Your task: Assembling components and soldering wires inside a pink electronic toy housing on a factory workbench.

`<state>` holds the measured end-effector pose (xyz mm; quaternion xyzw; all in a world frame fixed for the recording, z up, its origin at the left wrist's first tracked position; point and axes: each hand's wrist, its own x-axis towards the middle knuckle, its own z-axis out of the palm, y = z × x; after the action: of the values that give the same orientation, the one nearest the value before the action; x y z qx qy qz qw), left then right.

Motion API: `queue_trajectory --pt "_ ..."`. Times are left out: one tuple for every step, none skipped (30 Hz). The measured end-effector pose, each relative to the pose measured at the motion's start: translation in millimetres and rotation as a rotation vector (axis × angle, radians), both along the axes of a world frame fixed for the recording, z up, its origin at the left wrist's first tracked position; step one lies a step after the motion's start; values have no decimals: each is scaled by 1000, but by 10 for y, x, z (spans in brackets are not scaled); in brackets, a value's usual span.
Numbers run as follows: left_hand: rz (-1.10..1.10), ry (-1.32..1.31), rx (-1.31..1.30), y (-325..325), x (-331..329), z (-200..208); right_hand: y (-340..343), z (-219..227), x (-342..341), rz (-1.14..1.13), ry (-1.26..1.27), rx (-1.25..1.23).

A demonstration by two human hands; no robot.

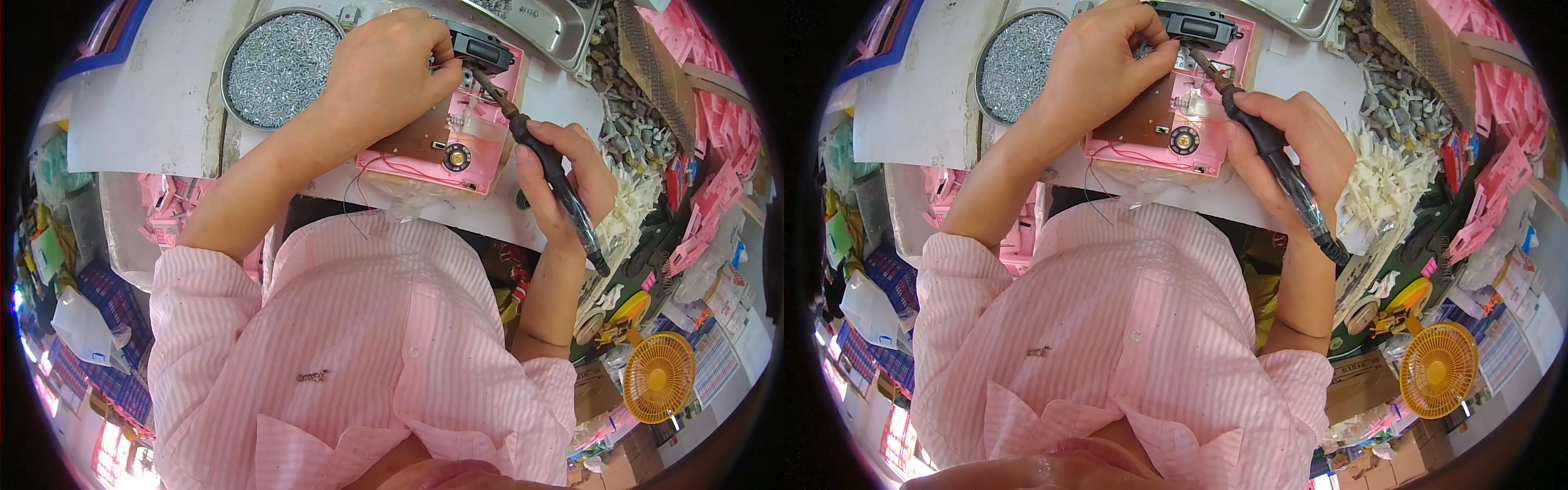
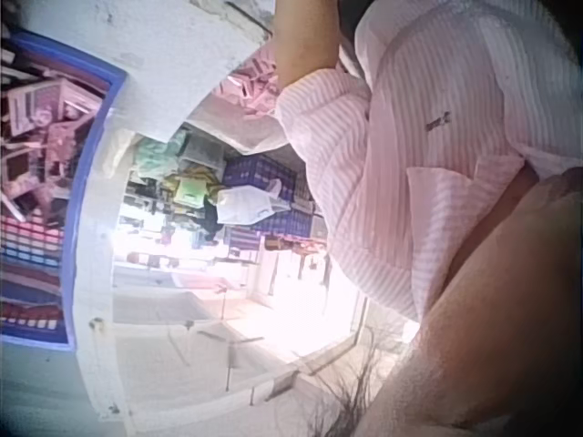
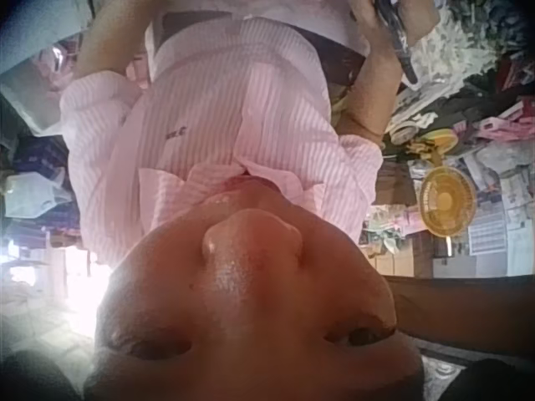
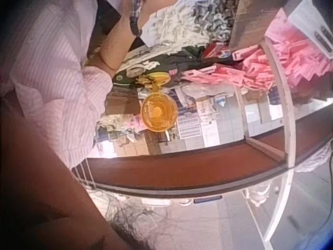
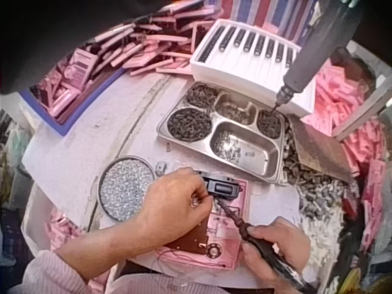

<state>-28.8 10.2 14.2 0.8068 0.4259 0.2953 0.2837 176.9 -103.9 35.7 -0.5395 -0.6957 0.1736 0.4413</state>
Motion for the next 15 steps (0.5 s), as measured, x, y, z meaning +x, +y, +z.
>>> queue_trajectory --pt "-3 -2 8 4 0 -9 -21 -1 17 -4 1 7" --pt "-6 -4 16 8 2 -17 -51 4 37 -15 11 2" --pt "-1 -4 20 6 3 -21 -88 12 60 -25 23 -2" --pt "3 -4 23 5 4 -24 -123 22 80 -35 35 -6" --pt "7 -4 27 3 6 -22 -154 34 96 -45 38 6" --pt "8 -3 21 0 6 -19 -186 43 109 -57 42 18" --pt "10 -2 15 -3 5 -13 -214 47 124 -67 45 30" --pt "12 0 9 -5 4 -9 -239 41 140 -76 57 36" --pt "9 0 4 -2 6 -3 -269 35 156 -88 68 42" --pt "6 0 -1 2 7 2 -292 33 171 -99 79 48" --pt "5 0 -6 5 7 7 -308 38 183 -105 77 44" --pt "9 -3 -6 3 9 6 -322 39 194 -112 76 40" --pt "14 -7 -7 0 10 4 -332 37 203 -118 75 36" --pt "20 -10 -7 -2 10 5 -337 27 212 -123 83 38" --pt "10 5 -12 -1 4 16 -339 16 218 -129 91 39"
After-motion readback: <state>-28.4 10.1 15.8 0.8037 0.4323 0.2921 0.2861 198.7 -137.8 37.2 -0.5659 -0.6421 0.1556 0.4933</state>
